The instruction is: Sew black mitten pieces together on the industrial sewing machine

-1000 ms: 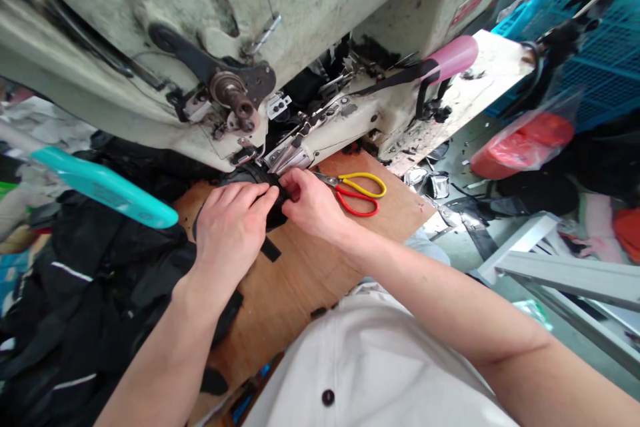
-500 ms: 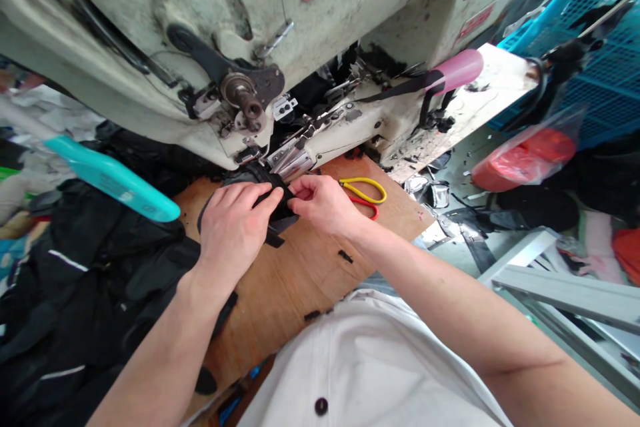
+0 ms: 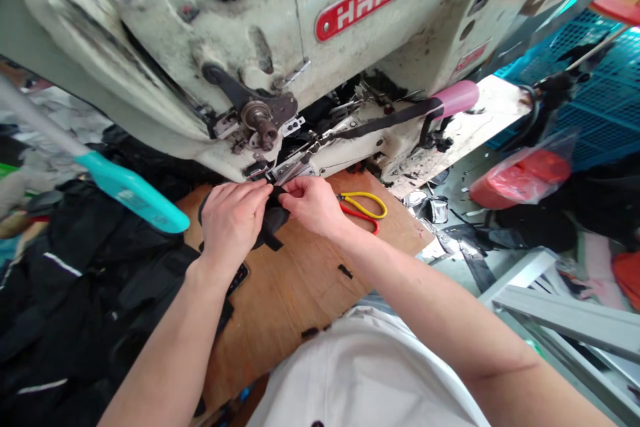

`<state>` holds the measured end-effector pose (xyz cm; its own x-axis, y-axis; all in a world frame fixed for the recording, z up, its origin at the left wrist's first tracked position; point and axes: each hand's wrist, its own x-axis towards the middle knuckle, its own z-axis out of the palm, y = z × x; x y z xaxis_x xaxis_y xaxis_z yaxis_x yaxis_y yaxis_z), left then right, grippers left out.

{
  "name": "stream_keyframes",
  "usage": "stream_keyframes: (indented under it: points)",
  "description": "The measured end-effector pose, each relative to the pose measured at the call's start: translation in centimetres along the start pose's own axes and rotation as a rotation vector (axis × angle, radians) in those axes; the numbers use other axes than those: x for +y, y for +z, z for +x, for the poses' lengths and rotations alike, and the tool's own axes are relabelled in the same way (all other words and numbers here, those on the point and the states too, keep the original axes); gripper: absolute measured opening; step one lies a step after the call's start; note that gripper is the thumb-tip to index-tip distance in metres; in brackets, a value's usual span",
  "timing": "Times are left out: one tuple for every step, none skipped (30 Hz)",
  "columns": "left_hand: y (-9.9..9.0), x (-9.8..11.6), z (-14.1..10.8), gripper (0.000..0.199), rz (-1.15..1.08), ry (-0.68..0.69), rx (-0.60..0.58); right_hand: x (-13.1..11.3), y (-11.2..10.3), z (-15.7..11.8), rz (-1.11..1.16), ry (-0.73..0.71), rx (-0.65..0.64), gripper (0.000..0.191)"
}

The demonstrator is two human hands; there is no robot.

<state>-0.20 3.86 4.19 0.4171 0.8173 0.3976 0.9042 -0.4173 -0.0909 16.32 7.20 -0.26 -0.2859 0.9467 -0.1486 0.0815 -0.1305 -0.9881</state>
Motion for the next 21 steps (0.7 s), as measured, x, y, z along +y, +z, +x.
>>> stream_keyframes:
  points:
    - [0.14, -0.23, 0.07, 0.022, -0.008, -0.016, 0.007, -0.03, 0.16, 0.05, -0.008, 0.01, 0.022, 0.015]
    - [0.25, -0.44, 0.13, 0.022, -0.013, -0.031, 0.011, -0.03, 0.3, 0.07, -0.02, 0.017, 0.043, 0.015]
    - [0.34, -0.62, 0.18, 0.023, -0.015, -0.042, 0.011, -0.02, 0.41, 0.09, -0.036, 0.017, 0.062, 0.016]
    - [0.42, -0.77, 0.22, 0.023, -0.014, -0.052, 0.008, -0.01, 0.48, 0.1, -0.055, 0.013, 0.079, 0.016]
    - [0.48, -0.88, 0.25, 0.023, -0.01, -0.059, 0.005, -0.01, 0.53, 0.12, -0.074, 0.008, 0.091, 0.016]
    - [0.52, -0.96, 0.28, 0.024, -0.004, -0.064, 0.001, -0.02, 0.56, 0.14, -0.089, 0.006, 0.098, 0.017]
    - [0.54, -1.01, 0.31, 0.024, 0.001, -0.067, -0.004, -0.05, 0.57, 0.16, -0.096, 0.006, 0.1, 0.017]
    - [0.55, -1.03, 0.34, 0.024, 0.005, -0.069, -0.008, -0.08, 0.56, 0.18, -0.097, 0.01, 0.098, 0.017]
    - [0.55, -1.03, 0.37, 0.025, 0.008, -0.069, -0.01, -0.12, 0.56, 0.19, -0.094, 0.015, 0.093, 0.017]
    - [0.53, -1.03, 0.39, 0.025, 0.009, -0.068, -0.01, -0.16, 0.55, 0.19, -0.088, 0.021, 0.088, 0.017]
    - [0.5, -1.03, 0.41, 0.025, 0.009, -0.067, -0.007, -0.19, 0.55, 0.19, -0.082, 0.024, 0.083, 0.017]
    - [0.46, -1.03, 0.43, 0.025, 0.008, -0.064, -0.004, -0.2, 0.55, 0.19, -0.079, 0.024, 0.082, 0.017]
    - [0.42, -1.05, 0.45, 0.024, 0.007, -0.062, 0.001, -0.2, 0.55, 0.18, -0.078, 0.024, 0.082, 0.017]
    - [0.39, -1.07, 0.47, 0.024, 0.005, -0.06, 0.005, -0.2, 0.55, 0.18, -0.078, 0.024, 0.082, 0.016]
    - [0.35, -1.09, 0.48, 0.024, 0.003, -0.06, 0.006, -0.18, 0.56, 0.18, -0.076, 0.023, 0.081, 0.016]
    - [0.32, -1.11, 0.5, 0.023, -0.001, -0.062, 0.005, -0.16, 0.56, 0.19, -0.073, 0.021, 0.079, 0.015]
    - [0.29, -1.12, 0.51, 0.023, -0.005, -0.064, 0.0, -0.15, 0.56, 0.19, -0.071, 0.018, 0.076, 0.015]
    - [0.27, -1.12, 0.53, 0.024, -0.009, -0.068, -0.006, -0.14, 0.56, 0.2, -0.067, 0.017, 0.073, 0.014]
    - [0.25, -1.11, 0.54, 0.024, -0.013, -0.072, -0.012, -0.15, 0.56, 0.2, -0.064, 0.018, 0.07, 0.014]
    - [0.22, -1.09, 0.54, 0.024, -0.017, -0.076, -0.019, -0.17, 0.56, 0.2, -0.061, 0.022, 0.07, 0.014]
    - [0.16, -1.06, 0.54, 0.025, -0.018, -0.08, -0.025, -0.21, 0.57, 0.19, -0.059, 0.028, 0.071, 0.014]
